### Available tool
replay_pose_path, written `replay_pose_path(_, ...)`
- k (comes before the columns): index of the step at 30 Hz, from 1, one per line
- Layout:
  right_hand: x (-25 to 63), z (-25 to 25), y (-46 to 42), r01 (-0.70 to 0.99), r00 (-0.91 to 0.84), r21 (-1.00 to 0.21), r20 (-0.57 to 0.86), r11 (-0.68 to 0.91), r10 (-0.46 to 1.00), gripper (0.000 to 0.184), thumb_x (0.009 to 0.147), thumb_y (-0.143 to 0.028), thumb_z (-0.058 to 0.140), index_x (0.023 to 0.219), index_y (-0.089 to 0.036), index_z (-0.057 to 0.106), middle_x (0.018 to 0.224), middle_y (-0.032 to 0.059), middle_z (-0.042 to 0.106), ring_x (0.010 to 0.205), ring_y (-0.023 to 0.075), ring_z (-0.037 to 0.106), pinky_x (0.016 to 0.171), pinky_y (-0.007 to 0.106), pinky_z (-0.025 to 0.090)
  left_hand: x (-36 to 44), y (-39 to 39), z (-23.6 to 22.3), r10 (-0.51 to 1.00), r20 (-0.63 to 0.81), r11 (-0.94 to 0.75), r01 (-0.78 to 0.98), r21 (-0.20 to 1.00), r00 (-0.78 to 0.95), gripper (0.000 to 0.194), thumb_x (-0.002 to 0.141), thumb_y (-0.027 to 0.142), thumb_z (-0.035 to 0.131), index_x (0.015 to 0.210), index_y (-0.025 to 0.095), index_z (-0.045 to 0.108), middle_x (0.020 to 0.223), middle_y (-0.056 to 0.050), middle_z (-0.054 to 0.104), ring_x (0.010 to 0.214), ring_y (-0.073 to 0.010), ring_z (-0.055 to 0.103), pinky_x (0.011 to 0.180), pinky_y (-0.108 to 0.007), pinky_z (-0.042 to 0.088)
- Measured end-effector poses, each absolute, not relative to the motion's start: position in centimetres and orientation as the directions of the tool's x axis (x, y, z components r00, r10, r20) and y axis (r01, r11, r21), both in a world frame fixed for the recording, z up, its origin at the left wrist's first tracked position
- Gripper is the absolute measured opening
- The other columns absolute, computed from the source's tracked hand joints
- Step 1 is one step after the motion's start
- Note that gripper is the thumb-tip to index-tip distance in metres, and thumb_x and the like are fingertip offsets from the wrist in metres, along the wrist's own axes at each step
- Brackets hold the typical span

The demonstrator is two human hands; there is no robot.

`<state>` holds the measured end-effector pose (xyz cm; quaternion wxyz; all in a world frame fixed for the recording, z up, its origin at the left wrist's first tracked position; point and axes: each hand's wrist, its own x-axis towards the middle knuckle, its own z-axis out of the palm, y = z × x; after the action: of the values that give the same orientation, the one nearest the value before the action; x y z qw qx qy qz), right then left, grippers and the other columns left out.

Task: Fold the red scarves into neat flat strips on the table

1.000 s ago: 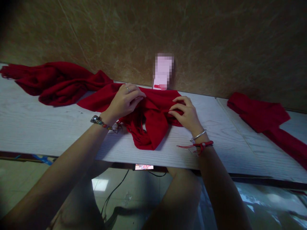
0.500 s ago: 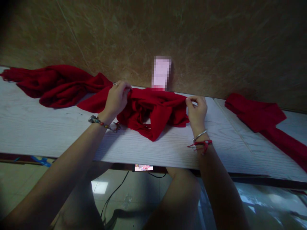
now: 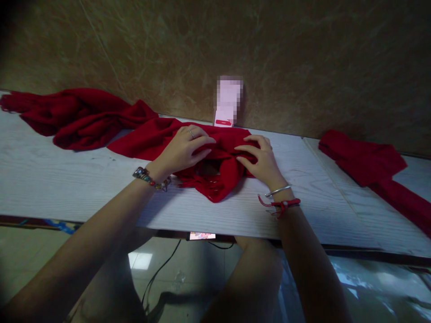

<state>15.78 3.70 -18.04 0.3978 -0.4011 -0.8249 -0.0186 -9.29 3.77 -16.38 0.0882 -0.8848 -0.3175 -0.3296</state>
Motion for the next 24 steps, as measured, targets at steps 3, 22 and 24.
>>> replay_pose_path(3, 16.0, -17.9, 3.6, 0.688, -0.370, -0.276, 0.662, 0.671, 0.652, 0.016, 0.074, -0.025, 0.067, 0.089, -0.030, 0.073, 0.111, 0.0051, 0.056, 0.108, 0.0277, 0.052, 0.097, 0.053, 0.042, -9.3, 3.8, -16.3, 0.468, 0.651, -0.805, 0.592, 0.036, 0.597, 0.022, 0.091, 0.026, 0.049, 0.108, 0.021, 0.061, 0.104, -0.007, 0.061, 0.101, -0.0223, 0.053, 0.085, -0.038, 0.041)
replay_pose_path(22, 17.6, -17.0, 3.6, 0.698, -0.438, -0.144, 0.689, 0.702, 0.577, 0.003, 0.070, -0.028, 0.071, 0.070, -0.031, 0.072, 0.111, 0.0033, 0.058, 0.107, 0.0307, 0.052, 0.095, 0.056, 0.041, -9.2, 3.7, -16.3, 0.444, 0.651, -0.807, 0.591, -0.008, 0.615, 0.014, 0.088, 0.019, 0.053, 0.082, 0.019, 0.066, 0.111, -0.009, 0.060, 0.106, -0.0240, 0.052, 0.086, -0.042, 0.041)
replay_pose_path(24, 17.5, -17.1, 3.6, 0.705, -0.412, -0.164, 0.698, 0.690, 0.586, 0.005, 0.072, -0.027, 0.069, 0.069, -0.030, 0.071, 0.110, 0.0033, 0.058, 0.106, 0.0302, 0.053, 0.094, 0.056, 0.042, -9.1, 3.7, -16.4, 0.451, 0.666, -0.800, 0.600, 0.006, 0.594, 0.014, 0.089, 0.020, 0.051, 0.084, 0.019, 0.064, 0.111, -0.008, 0.060, 0.106, -0.0236, 0.052, 0.086, -0.042, 0.042)
